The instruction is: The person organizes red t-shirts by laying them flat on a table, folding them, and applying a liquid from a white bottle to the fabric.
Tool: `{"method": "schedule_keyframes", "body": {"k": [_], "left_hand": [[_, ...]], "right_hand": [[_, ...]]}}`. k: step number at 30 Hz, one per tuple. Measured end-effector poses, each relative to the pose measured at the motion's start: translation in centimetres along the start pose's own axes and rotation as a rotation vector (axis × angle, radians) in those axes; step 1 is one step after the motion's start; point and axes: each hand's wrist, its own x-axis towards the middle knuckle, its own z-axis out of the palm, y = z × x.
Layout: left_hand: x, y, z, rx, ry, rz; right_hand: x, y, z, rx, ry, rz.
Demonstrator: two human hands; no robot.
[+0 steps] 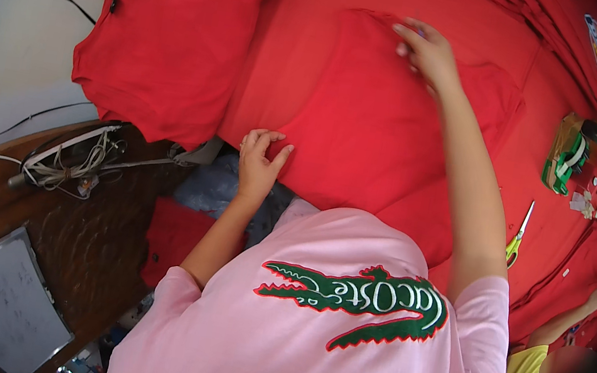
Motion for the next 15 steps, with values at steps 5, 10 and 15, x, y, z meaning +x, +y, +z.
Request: {"method": "schedule_keyframes", "body": {"k": [5, 10, 15], "left_hand": [[-1.1, 0.9, 0.8, -0.056, 0.023, -0.157], [-1.2, 0.7, 2.2, -0.153, 0.175, -0.225], [-2.6, -1.1, 2.6, -0.197, 0.174, -0.098]], "right_hand": [[3.3, 0.9, 5.2, -0.262, -0.071, -0.033], [-0.7, -1.2, 1.1, 0.171, -0.115, -0.158], [-6.2, 0.7, -8.4, 0.189, -0.059, -0.193]]}}
